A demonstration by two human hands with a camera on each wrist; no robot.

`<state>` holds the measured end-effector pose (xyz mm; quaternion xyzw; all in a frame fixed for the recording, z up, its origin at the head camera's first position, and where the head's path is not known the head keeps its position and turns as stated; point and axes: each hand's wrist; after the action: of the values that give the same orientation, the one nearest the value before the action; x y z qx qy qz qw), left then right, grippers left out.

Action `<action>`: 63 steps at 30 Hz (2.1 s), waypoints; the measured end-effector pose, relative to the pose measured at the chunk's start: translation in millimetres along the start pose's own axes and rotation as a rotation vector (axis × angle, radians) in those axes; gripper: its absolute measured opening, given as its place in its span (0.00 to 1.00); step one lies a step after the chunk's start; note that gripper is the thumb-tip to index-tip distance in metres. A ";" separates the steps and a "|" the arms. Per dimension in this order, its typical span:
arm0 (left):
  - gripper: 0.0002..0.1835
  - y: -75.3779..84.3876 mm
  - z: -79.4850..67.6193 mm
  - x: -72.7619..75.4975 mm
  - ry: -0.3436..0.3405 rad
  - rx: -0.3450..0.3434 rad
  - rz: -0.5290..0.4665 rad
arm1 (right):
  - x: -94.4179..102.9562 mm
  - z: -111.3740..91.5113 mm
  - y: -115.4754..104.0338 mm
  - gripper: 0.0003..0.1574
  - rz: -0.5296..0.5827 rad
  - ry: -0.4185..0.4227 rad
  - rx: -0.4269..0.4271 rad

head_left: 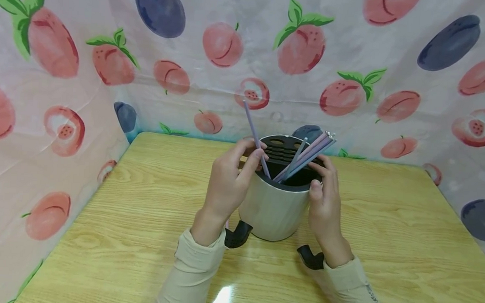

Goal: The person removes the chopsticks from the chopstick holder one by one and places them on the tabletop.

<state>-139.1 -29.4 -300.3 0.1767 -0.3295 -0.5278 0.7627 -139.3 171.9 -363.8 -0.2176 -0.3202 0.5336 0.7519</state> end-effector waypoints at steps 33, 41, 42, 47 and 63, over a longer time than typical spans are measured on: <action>0.09 8.2 2.8 40.0 0.397 0.071 -0.296 | -1.7 0.1 -1.7 0.28 0.028 -0.002 0.013; 0.07 7.1 3.1 45.7 0.555 0.035 -0.324 | -2.3 0.2 -0.8 0.30 0.035 0.002 0.019; 0.07 7.0 3.0 46.3 0.564 0.031 -0.323 | -2.2 0.2 -0.8 0.30 0.036 0.002 0.020; 0.08 8.2 4.5 47.3 0.557 0.018 -0.346 | -1.2 0.4 -0.4 0.30 0.032 -0.001 0.012; 0.12 8.3 3.6 48.7 0.574 0.023 -0.311 | -2.2 1.6 0.1 0.28 0.044 0.000 0.020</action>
<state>-124.9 -70.9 -277.2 0.3751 -0.0757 -0.5629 0.7326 -141.1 169.8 -363.3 -0.2170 -0.3102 0.5533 0.7420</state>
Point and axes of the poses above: each hand's wrist, its own z-axis towards the middle knuckle, its own x-axis out of the back of the hand, y = z × x, and after that the axes turned 10 degrees about z, right-handed
